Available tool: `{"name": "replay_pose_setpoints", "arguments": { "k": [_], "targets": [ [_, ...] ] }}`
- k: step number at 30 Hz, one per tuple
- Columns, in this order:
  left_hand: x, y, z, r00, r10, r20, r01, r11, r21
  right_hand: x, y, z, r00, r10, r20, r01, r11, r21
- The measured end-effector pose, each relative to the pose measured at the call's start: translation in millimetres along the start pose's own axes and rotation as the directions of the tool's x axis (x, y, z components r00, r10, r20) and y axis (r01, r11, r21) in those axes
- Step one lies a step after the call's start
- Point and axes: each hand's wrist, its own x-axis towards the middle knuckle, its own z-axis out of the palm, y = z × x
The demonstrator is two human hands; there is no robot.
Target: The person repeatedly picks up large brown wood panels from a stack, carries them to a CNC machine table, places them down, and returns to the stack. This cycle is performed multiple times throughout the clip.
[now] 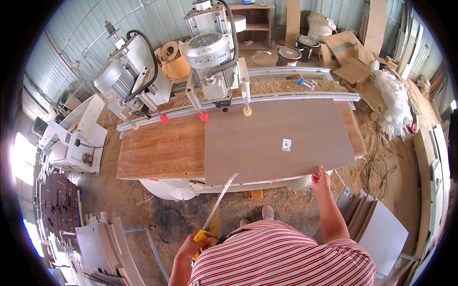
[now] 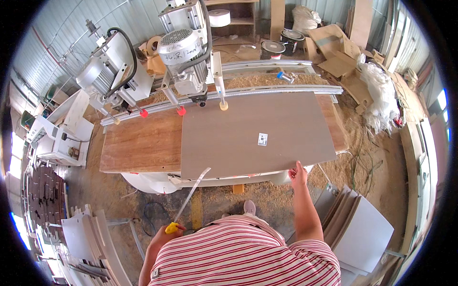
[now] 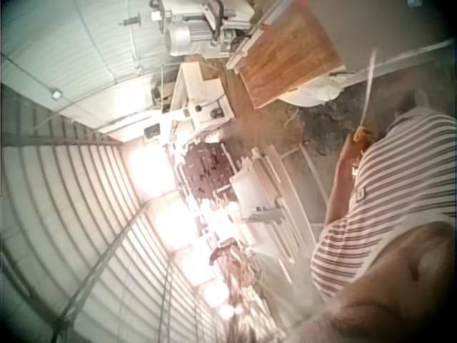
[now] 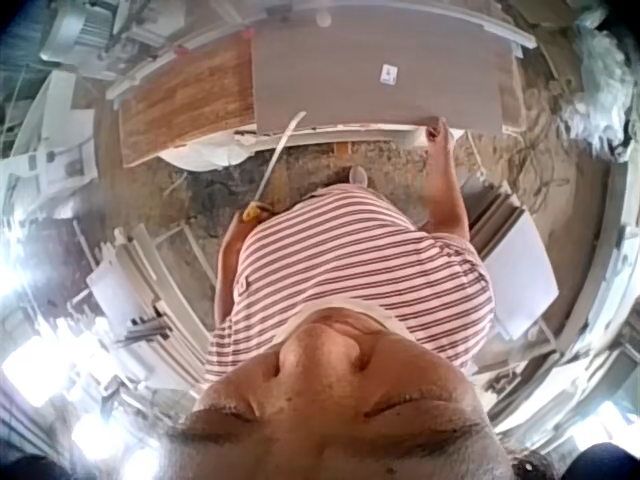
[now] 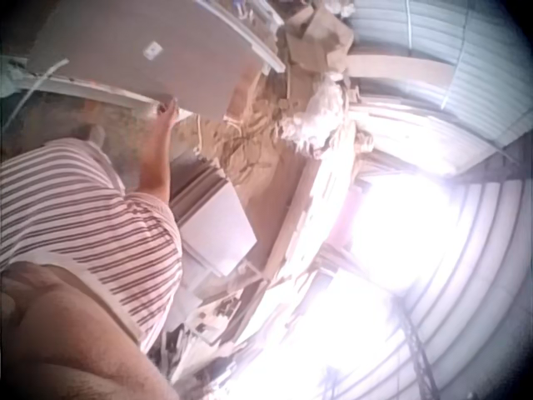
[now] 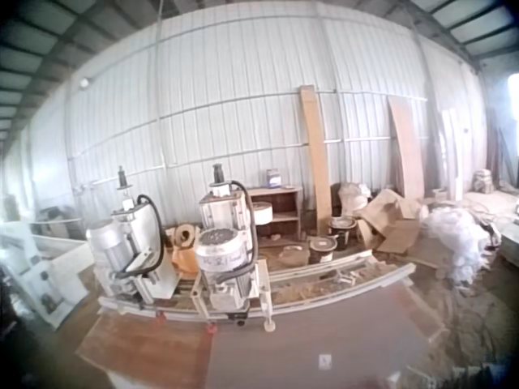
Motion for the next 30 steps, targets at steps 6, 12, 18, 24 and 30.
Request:
{"name": "replay_pose_setpoints", "arguments": {
  "k": [6,12,18,24,30],
  "targets": [
    [26,-27,-17,0.930,0.083,-0.358,-0.197,0.934,-0.297,13,-17,-17,1.000,-0.001,0.025,0.000,1.000,0.018],
    [22,7,32,0.981,0.058,-0.184,-0.087,0.984,-0.154,2,-20,0,0.996,0.077,0.050,-0.078,0.997,0.016],
    [29,-4,29,0.932,0.063,-0.358,-0.160,0.955,-0.251,5,-18,-3,0.995,0.093,0.020,-0.094,0.994,0.049],
    [35,-14,28,0.964,0.049,-0.260,-0.111,0.967,-0.229,0,-10,2,0.997,0.065,0.039,-0.065,0.998,-0.002],
    [45,-22,-6,0.988,0.079,-0.135,-0.102,0.980,-0.171,-46,52,54,0.988,0.137,0.066,-0.136,0.991,-0.017]
  ]
}}
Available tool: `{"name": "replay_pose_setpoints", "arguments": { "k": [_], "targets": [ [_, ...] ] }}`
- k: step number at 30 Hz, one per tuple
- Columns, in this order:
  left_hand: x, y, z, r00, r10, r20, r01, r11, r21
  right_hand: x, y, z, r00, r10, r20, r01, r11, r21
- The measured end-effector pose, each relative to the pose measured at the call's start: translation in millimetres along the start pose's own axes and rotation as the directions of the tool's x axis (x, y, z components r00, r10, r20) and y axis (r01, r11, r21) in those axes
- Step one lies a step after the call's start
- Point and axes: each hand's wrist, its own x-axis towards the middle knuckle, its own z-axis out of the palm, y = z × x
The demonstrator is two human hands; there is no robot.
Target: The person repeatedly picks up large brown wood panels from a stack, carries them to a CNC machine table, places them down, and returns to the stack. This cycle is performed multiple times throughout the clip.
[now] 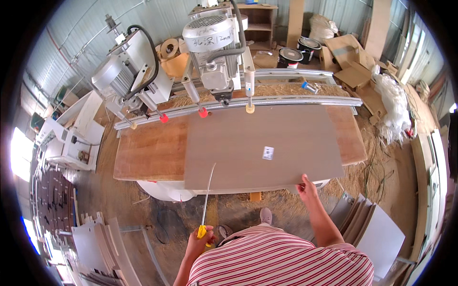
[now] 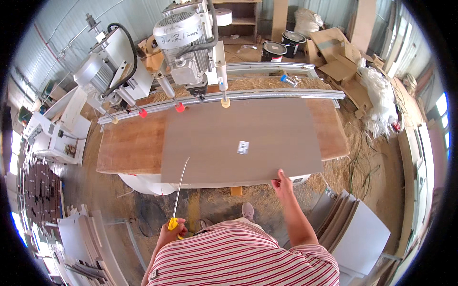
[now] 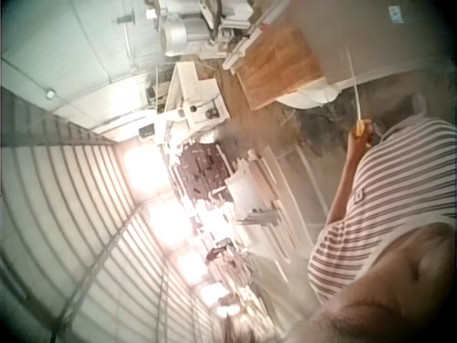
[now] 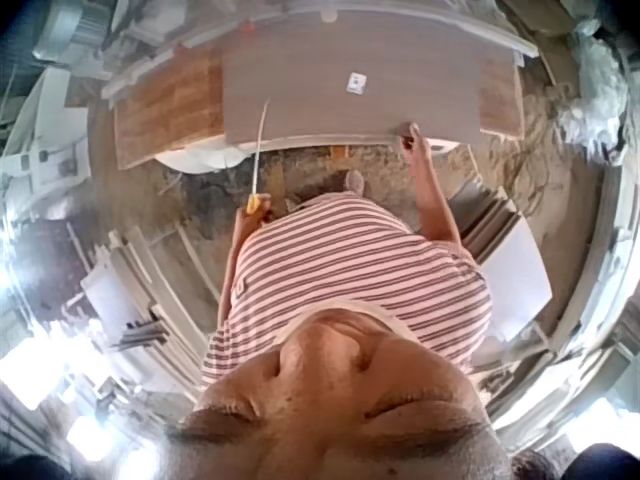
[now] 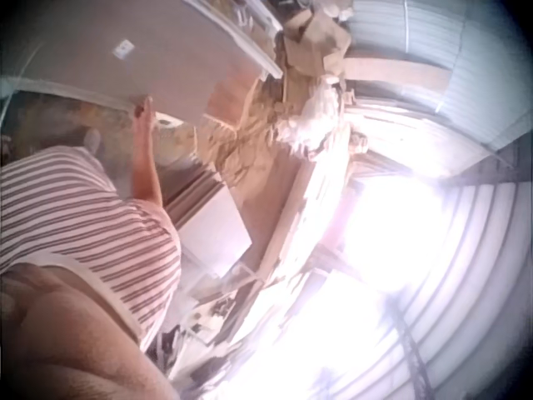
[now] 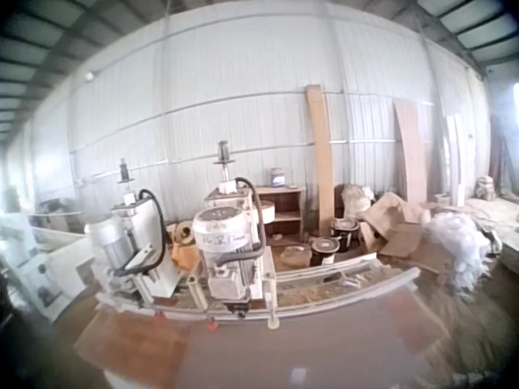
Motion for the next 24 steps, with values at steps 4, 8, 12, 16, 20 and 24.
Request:
{"name": "replay_pose_setpoints", "arguments": {
  "k": [4,8,12,16,20,24],
  "targets": [
    [-8,8,-36,1.000,0.002,0.020,-0.004,0.998,0.059,-24,64,60,0.991,0.108,0.077,-0.109,0.994,0.013],
    [-18,-3,-81,0.998,0.010,-0.055,-0.008,1.000,0.022,-63,119,138,0.975,0.148,0.164,-0.158,0.986,0.050],
    [-29,-14,-122,0.996,-0.018,-0.085,0.022,0.999,0.042,-79,183,198,0.952,0.182,0.245,-0.198,0.979,0.042],
    [-39,-24,-158,0.992,-0.052,-0.112,0.056,0.998,0.035,-108,231,255,0.947,0.249,0.201,-0.265,0.962,0.057],
    [-44,-28,-184,0.990,-0.044,-0.131,0.057,0.993,0.099,-130,257,295,0.954,0.254,0.156,-0.266,0.962,0.057],
    [-47,-31,-197,0.988,-0.062,-0.138,0.065,0.998,0.016,-136,272,307,0.967,0.217,0.136,-0.226,0.973,0.056]
  ]
}}
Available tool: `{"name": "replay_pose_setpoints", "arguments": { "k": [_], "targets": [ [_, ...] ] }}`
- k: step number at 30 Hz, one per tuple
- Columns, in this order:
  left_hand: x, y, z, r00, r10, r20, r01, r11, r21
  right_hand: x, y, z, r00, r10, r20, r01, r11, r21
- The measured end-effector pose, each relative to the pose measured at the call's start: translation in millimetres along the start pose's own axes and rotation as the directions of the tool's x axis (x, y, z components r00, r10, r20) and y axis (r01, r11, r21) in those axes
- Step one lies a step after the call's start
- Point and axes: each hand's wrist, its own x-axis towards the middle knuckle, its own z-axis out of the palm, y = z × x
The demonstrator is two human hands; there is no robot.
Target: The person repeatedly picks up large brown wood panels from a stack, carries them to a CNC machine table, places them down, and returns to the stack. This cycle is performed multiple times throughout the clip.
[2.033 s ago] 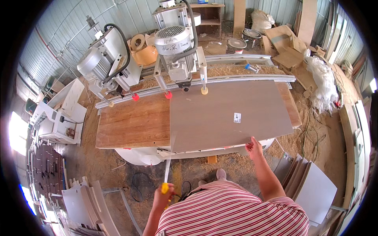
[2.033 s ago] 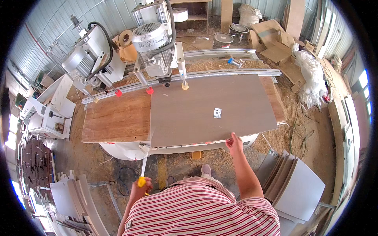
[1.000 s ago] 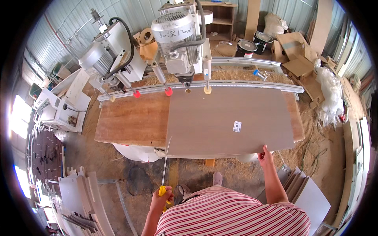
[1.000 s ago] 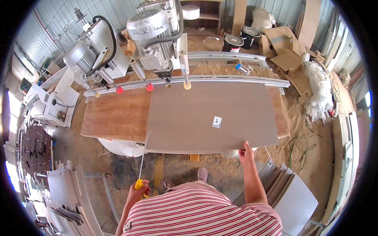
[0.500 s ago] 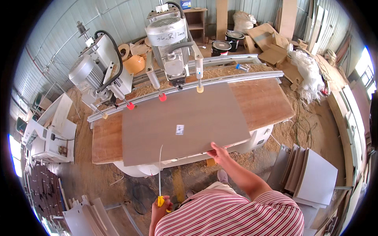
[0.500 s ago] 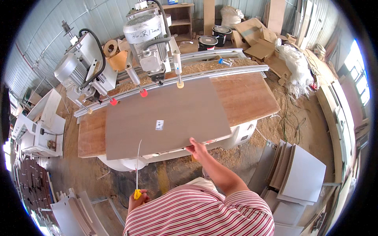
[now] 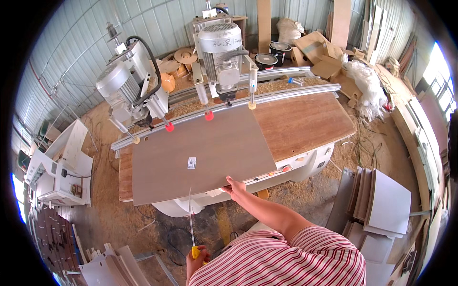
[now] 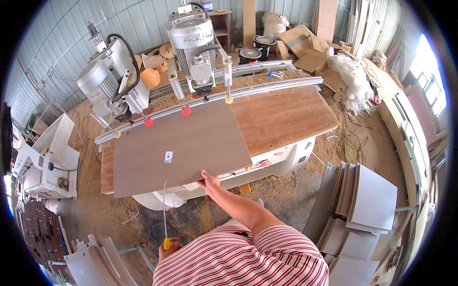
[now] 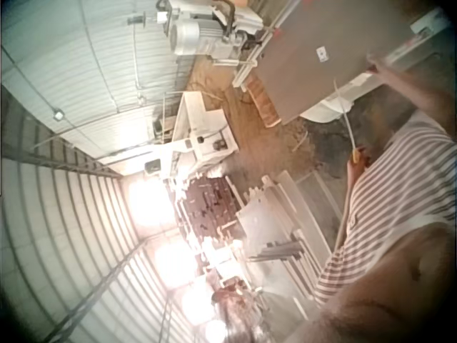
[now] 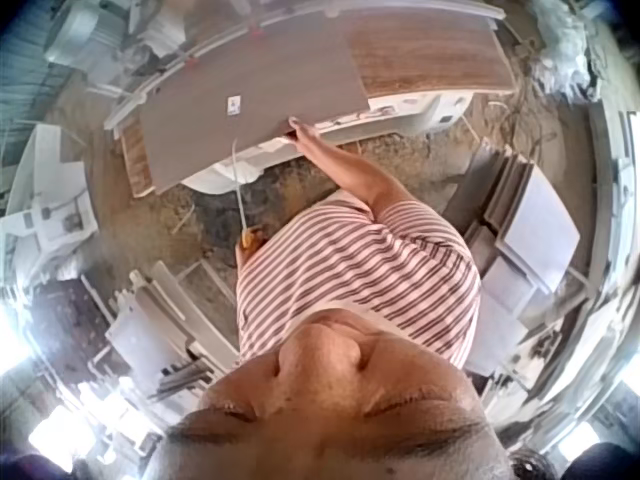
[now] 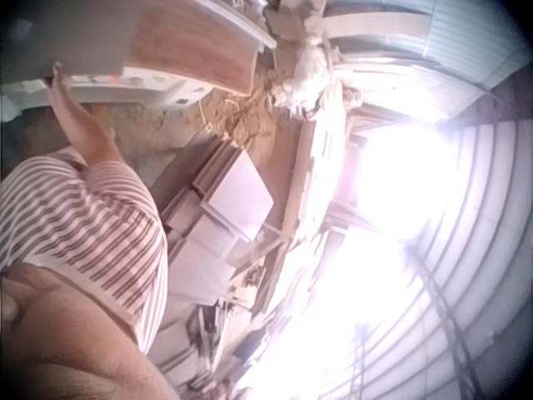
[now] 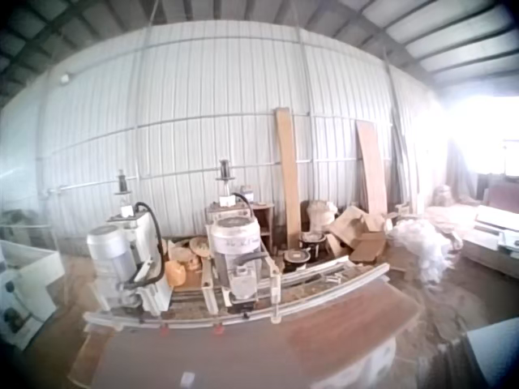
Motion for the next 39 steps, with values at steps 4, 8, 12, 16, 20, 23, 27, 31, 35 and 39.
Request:
{"name": "replay_pose_setpoints", "arguments": {
  "k": [4,8,12,16,20,23,27,31,35,39],
  "targets": [
    [3,-4,-8,0.999,0.024,0.027,-0.024,1.000,0.011,-4,3,7,0.998,-0.034,-0.060,0.033,0.999,-0.016],
    [8,11,-3,0.998,0.013,0.053,-0.018,0.996,0.083,-7,3,10,0.995,-0.051,-0.084,0.047,0.998,-0.049],
    [23,22,-2,0.994,0.064,0.090,-0.077,0.987,0.141,-7,6,16,0.996,-0.025,-0.089,0.020,0.998,-0.056],
    [33,29,0,0.981,0.145,0.132,-0.158,0.983,0.089,-6,11,17,0.997,-0.042,-0.060,0.039,0.998,-0.053],
    [28,44,11,0.981,0.149,0.124,-0.163,0.979,0.120,2,17,11,0.997,-0.074,-0.025,0.073,0.996,-0.049],
    [24,51,16,0.981,0.153,0.115,-0.173,0.968,0.181,2,17,11,0.994,-0.102,-0.041,0.099,0.993,-0.057],
    [24,47,14,0.979,0.157,0.131,-0.179,0.967,0.180,-5,14,15,0.994,-0.105,-0.024,0.103,0.990,-0.095],
    [15,55,20,0.980,0.155,0.126,-0.180,0.958,0.222,-6,13,14,0.995,-0.101,-0.015,0.099,0.988,-0.117],
    [8,51,23,0.981,0.158,0.111,-0.174,0.973,0.152,1,14,11,0.996,-0.085,-0.039,0.078,0.985,-0.156],
    [0,48,28,0.983,0.161,0.083,-0.177,0.955,0.240,6,12,5,1.000,0.016,-0.004,-0.017,0.980,-0.196]
  ]
}}
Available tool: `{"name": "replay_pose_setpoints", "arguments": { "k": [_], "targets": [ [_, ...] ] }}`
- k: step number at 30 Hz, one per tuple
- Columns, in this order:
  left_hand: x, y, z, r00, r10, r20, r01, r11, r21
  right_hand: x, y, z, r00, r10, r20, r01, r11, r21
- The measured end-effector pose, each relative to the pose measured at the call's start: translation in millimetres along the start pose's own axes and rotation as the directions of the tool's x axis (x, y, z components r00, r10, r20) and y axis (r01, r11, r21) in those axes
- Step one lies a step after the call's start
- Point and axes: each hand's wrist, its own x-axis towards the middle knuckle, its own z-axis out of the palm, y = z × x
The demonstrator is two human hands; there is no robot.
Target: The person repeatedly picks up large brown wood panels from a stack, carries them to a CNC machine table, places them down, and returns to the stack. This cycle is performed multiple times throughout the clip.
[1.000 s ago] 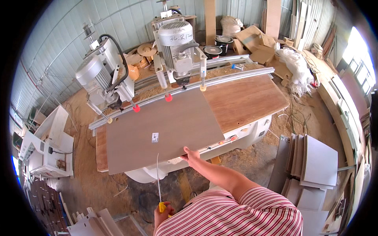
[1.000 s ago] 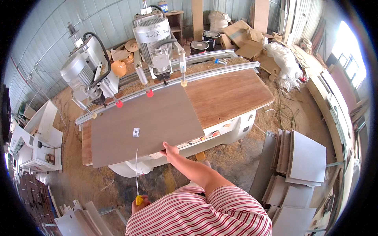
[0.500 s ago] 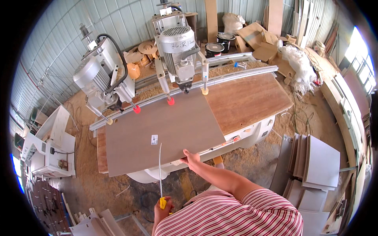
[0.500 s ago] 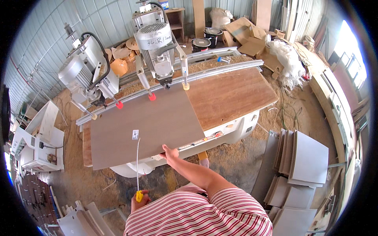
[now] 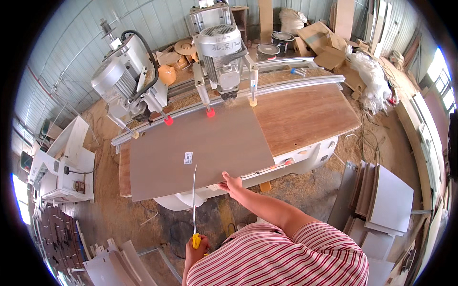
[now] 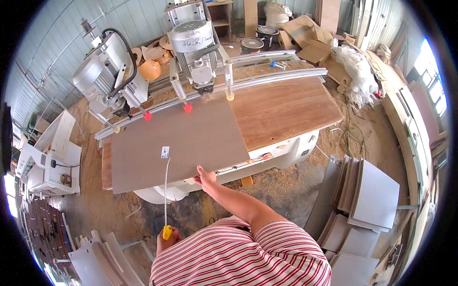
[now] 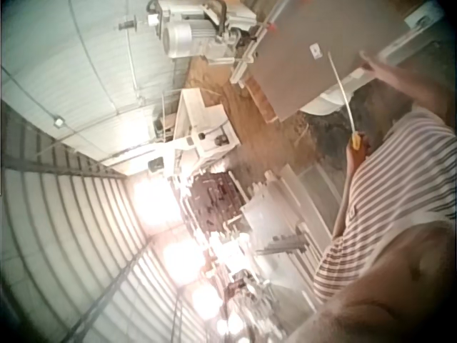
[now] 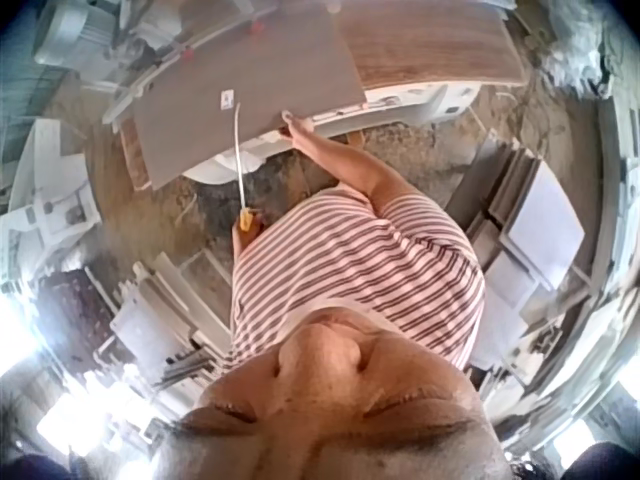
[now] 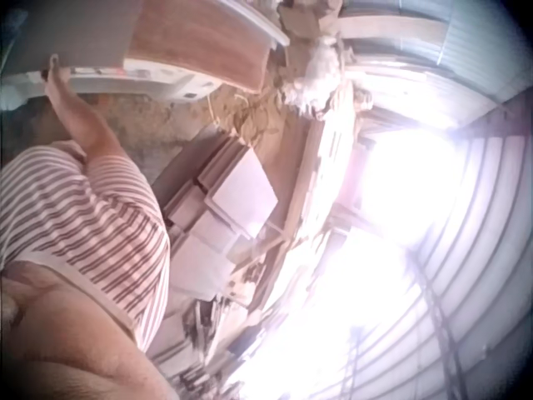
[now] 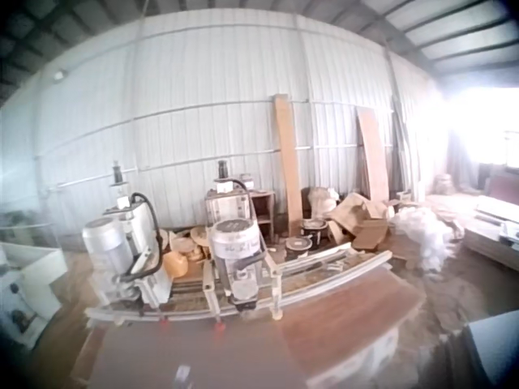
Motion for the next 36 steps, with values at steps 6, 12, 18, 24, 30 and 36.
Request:
{"name": "replay_pose_setpoints", "arguments": {
  "k": [6,12,18,24,30,36],
  "targets": [
    [-14,3,9,0.996,-0.085,0.019,0.086,0.993,-0.079,-9,-14,-41,0.960,0.124,0.252,-0.047,0.955,-0.292],
    [-24,5,10,0.966,-0.251,0.063,0.259,0.922,-0.288,-16,-41,-158,0.934,0.171,0.313,-0.004,0.882,-0.472],
    [-11,-8,-1,0.964,-0.266,-0.001,0.237,0.859,-0.453,-1,-57,-259,0.985,0.140,0.100,-0.103,0.944,-0.313],
    [-18,26,35,0.953,-0.262,0.150,0.296,0.906,-0.301,6,-87,-267,0.994,0.062,0.093,-0.048,0.987,-0.153],
    [-3,-6,17,0.957,-0.164,0.241,0.269,0.817,-0.510,0,-123,-227,0.987,0.036,0.156,-0.021,0.995,-0.096],
    [19,-3,33,0.933,-0.215,-0.290,0.026,0.842,-0.539,12,-148,-194,0.985,0.090,0.147,-0.074,0.991,-0.108]
  ]
}}
